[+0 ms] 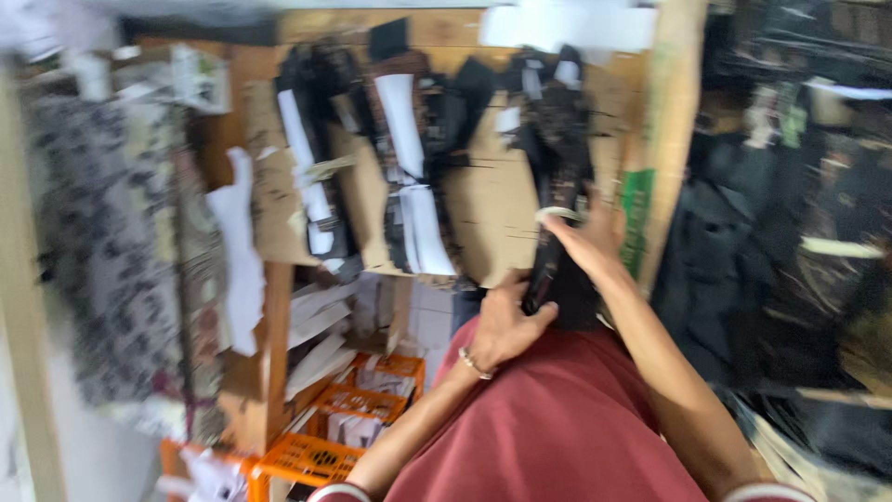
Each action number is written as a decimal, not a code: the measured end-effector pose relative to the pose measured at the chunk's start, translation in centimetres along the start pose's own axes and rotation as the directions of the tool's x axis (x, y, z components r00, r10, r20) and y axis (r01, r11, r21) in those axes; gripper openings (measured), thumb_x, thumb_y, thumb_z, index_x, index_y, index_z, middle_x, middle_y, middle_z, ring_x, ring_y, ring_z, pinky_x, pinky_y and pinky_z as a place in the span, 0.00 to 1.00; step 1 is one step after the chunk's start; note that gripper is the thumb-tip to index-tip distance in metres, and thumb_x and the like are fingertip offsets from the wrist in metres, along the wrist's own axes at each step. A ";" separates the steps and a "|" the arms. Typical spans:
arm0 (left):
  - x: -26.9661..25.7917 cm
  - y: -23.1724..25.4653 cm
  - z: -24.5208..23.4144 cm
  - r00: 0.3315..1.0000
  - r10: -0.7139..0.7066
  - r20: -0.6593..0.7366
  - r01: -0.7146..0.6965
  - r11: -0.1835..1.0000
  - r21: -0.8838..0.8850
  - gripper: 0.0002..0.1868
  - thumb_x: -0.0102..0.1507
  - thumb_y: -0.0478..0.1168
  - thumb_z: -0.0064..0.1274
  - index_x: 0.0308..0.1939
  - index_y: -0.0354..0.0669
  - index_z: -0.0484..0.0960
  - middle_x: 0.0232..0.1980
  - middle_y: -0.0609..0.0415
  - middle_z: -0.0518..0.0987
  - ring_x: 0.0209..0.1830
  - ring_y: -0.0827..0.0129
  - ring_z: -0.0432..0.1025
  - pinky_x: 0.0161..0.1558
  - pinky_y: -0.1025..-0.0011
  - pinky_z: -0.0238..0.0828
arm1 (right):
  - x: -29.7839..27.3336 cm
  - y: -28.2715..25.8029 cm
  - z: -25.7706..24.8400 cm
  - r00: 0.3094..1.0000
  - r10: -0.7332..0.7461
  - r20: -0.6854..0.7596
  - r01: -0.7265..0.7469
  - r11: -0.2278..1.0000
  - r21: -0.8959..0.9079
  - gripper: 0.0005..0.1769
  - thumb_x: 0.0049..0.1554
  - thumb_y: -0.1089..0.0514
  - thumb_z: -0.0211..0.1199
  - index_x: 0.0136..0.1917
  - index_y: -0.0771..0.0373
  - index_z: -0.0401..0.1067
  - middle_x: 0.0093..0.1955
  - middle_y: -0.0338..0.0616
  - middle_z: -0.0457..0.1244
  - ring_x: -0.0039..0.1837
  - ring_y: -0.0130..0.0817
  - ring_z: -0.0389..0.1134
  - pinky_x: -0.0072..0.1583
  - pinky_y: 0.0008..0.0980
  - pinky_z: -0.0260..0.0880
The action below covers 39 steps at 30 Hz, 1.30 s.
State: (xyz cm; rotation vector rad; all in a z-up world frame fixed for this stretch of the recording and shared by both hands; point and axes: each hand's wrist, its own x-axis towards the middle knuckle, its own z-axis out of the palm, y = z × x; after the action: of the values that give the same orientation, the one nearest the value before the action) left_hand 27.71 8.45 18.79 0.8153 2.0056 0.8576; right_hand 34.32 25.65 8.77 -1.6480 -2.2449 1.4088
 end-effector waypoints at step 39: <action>4.2 -36.3 -32.8 0.945 -0.152 -0.290 0.156 0.988 -0.012 0.25 0.61 0.35 0.57 0.63 0.39 0.75 0.49 0.35 0.81 0.50 0.43 0.76 0.52 0.55 0.72 | 2.4 -17.4 22.9 0.908 -0.360 -0.216 0.304 0.919 -0.250 0.27 0.62 0.50 0.69 0.71 0.56 0.68 0.55 0.50 0.62 0.60 0.51 0.63 0.61 0.56 0.60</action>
State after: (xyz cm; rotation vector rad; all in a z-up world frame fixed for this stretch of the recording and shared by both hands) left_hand -10.77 -18.00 3.43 0.5526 2.2982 0.9173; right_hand 8.96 12.25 5.64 -1.3097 -2.4337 0.8496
